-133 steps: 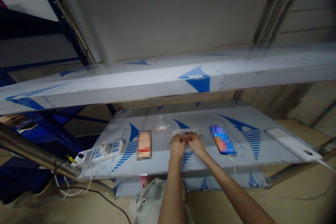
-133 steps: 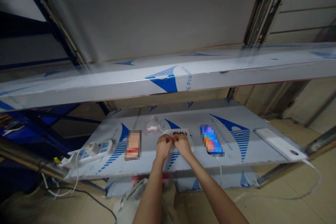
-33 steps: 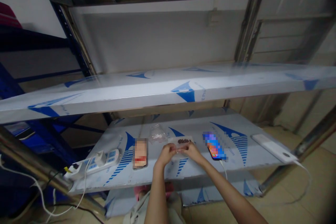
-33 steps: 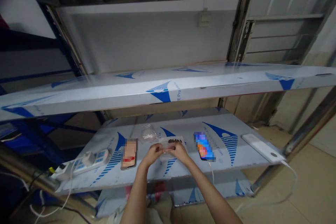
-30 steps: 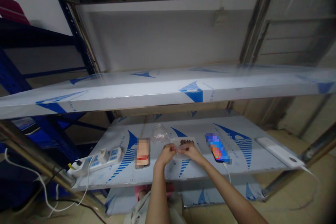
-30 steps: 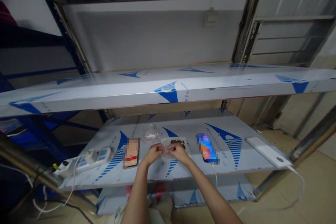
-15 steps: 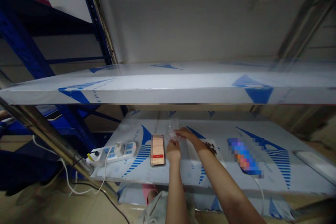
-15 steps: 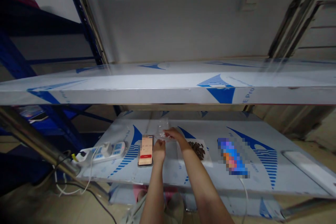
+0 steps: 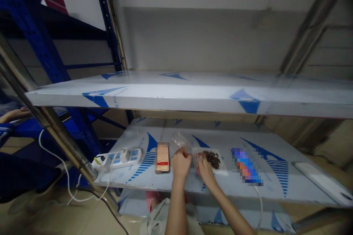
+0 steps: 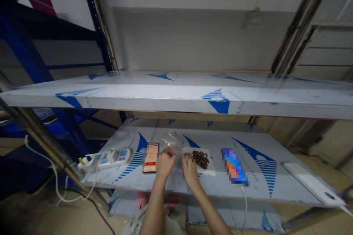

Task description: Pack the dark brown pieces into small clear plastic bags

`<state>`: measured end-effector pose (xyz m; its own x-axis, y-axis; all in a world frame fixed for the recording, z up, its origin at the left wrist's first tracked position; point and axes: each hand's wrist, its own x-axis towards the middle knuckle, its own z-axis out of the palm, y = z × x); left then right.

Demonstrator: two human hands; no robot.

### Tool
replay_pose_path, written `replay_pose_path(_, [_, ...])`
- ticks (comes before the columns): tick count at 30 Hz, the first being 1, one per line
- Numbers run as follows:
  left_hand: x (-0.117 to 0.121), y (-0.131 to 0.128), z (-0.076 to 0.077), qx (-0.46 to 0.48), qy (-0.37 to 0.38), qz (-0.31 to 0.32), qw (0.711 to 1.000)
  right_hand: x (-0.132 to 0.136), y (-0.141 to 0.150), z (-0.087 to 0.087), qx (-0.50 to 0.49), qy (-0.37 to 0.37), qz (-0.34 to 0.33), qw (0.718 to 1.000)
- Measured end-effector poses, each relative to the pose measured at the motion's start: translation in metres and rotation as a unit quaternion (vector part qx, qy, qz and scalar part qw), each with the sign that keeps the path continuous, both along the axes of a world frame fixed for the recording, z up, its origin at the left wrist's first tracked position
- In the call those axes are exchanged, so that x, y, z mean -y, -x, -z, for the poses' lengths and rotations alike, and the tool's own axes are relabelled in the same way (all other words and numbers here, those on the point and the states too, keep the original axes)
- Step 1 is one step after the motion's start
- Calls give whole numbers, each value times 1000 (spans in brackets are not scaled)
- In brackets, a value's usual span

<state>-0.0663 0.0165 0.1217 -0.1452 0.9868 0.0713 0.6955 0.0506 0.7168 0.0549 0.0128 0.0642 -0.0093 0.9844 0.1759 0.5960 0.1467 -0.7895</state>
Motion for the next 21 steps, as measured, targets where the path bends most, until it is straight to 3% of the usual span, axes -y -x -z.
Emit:
replay_pose_path(2, [29,1,2,-22,-32,42,998,52,3,8,-72,42,36,996])
replay_pose_path(4, [61,6,14,-23,-43,76,996,99,7,20,-139,60,30,988])
replay_pose_path(8, [121,21,46,105,36,156,981,160,19,42,-116,-19,-13,993])
replay_pose_path(11, [149,28,61,258,-5,166,952,176,23,44,-47,-16,-48,998])
replay_pose_path(14, [163,28,71,286,-2,111,952,180,17,33,10,25,-86,996])
replay_pose_path(21, [151,28,104,374,6,114,920,188,4,-2,-1,49,-99,994])
